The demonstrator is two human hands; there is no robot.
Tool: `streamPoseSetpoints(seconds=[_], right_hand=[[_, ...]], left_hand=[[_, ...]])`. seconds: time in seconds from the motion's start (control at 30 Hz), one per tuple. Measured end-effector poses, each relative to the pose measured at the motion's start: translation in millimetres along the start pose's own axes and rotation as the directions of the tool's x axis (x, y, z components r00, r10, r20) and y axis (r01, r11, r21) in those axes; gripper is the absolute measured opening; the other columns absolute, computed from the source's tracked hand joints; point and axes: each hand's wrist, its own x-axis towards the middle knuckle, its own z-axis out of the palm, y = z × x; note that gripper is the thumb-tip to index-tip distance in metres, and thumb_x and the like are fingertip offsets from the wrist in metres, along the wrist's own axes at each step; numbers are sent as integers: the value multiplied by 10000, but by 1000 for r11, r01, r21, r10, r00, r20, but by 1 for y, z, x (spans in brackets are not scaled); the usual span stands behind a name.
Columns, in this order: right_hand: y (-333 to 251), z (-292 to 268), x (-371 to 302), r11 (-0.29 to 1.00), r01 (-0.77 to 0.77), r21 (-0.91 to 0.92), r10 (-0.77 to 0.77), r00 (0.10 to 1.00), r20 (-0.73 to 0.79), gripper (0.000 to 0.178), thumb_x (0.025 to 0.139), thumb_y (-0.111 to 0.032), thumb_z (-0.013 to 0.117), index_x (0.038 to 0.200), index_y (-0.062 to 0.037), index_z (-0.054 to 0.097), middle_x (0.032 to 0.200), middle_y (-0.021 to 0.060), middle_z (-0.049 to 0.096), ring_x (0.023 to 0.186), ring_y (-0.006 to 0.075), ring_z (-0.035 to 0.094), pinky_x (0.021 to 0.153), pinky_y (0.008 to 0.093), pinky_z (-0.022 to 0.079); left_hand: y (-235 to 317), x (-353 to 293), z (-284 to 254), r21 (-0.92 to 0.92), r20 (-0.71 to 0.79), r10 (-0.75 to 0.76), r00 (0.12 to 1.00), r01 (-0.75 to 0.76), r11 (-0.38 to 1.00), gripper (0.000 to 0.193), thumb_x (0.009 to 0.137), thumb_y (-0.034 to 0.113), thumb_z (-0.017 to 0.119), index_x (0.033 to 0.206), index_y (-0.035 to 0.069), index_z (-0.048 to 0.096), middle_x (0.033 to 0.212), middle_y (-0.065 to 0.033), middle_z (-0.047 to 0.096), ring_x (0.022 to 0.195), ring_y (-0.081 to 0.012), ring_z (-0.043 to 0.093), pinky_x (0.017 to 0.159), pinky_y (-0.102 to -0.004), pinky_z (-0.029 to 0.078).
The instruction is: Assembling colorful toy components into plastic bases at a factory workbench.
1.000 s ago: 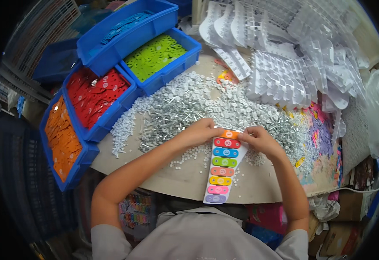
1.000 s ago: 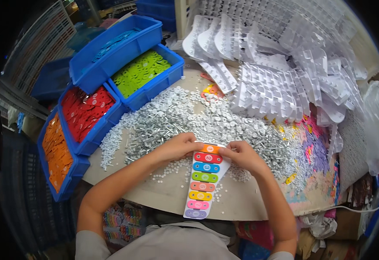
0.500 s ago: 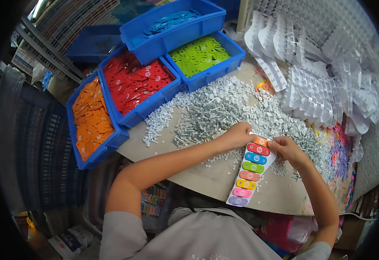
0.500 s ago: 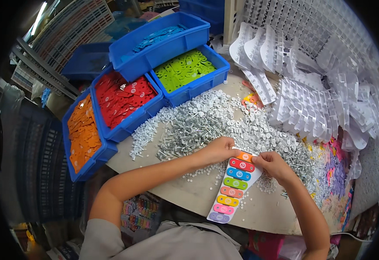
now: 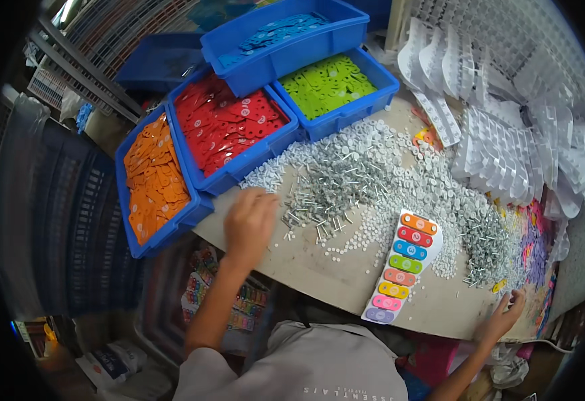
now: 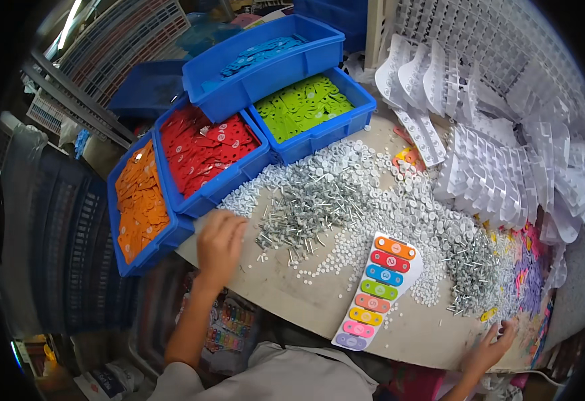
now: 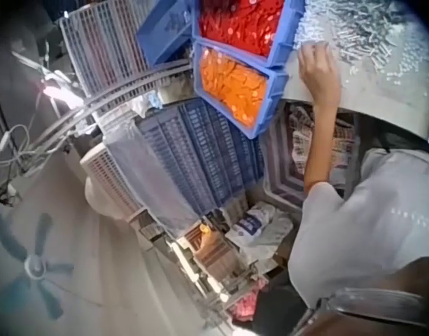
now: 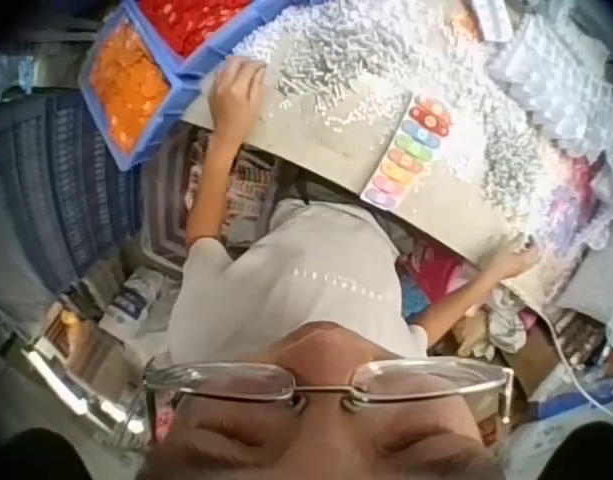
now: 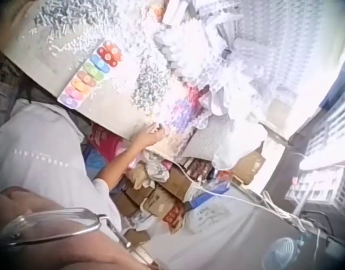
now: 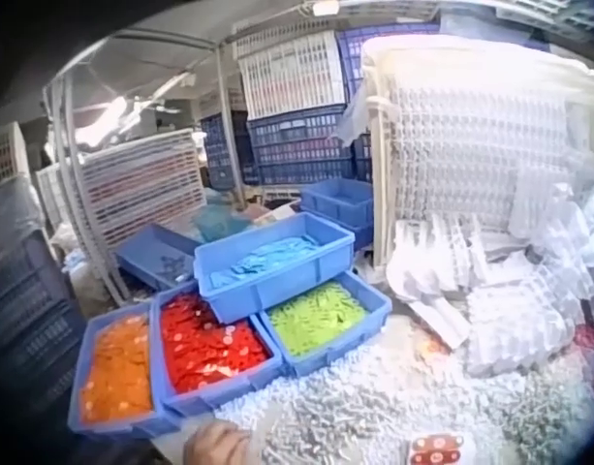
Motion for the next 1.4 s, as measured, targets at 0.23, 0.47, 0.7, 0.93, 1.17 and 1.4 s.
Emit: streamPoseSetpoints(seconds=[0.23, 0.47, 0.7, 0.93, 1.17, 1.4], right_hand=[[46, 17, -38, 986, -151, 65, 150, 989, 19, 226, 999, -150, 558, 1156, 12, 565, 1072, 157, 599, 935, 274, 575, 828, 370, 468], [38, 11, -38, 957, -256, 133, 254, 967, 39, 160, 992, -120, 564, 1040, 31, 592, 988, 148, 615, 890, 277, 585, 815, 363, 474], [9, 11, -32, 985, -161, -54, 164, 984, 65, 148, 994, -98, 558, 1067, 20, 608, 1033, 177, 613, 958, 336, 596, 865, 393, 472], [-34, 13, -31, 981, -138, 137, 159, 976, -151, 187, 997, -57, 564, 1146, 40, 626, 1081, 140, 667, 978, 234, 639, 870, 326, 495], [-186, 27, -21, 785, -68, 616, 5, 995, 103, 51, 914, 13, 657, 961, 13, 636, 950, 93, 664, 902, 172, 632, 839, 292, 493], [-229, 64, 3, 715, 177, 677, -305, 950, 73, 137, 819, 61, 699, 917, -8, 633, 959, 125, 680, 924, 283, 629, 824, 353, 490]], left_hand=[[-34, -38, -17, 178, 159, -10, 987, -19, 984, 119, 801, 36, 710, 918, 42, 690, 944, -78, 589, 943, -283, 568, 825, -408, 427], [-39, -39, -10, 194, 192, 35, 981, -73, 978, 116, 798, 45, 719, 910, 56, 691, 975, -73, 580, 974, -279, 553, 831, -400, 405], [-16, -35, -9, 254, 161, 32, 986, -73, 964, 71, 904, 94, 639, 953, 45, 655, 1013, -130, 583, 1032, -313, 547, 908, -400, 400], [74, -34, 31, -484, 363, -163, 917, 335, 808, 74, 968, 40, 613, 1012, -19, 614, 934, -61, 658, 828, -153, 629, 764, -285, 505], [114, 4, 88, -610, 769, -72, 636, 762, 218, 106, 940, 64, 667, 997, -24, 683, 798, -49, 674, 684, -83, 602, 587, -207, 466], [117, 23, 116, -557, 829, 41, 558, 817, 148, 147, 958, 100, 655, 1028, -26, 683, 795, -44, 691, 614, -51, 575, 512, -177, 444]])
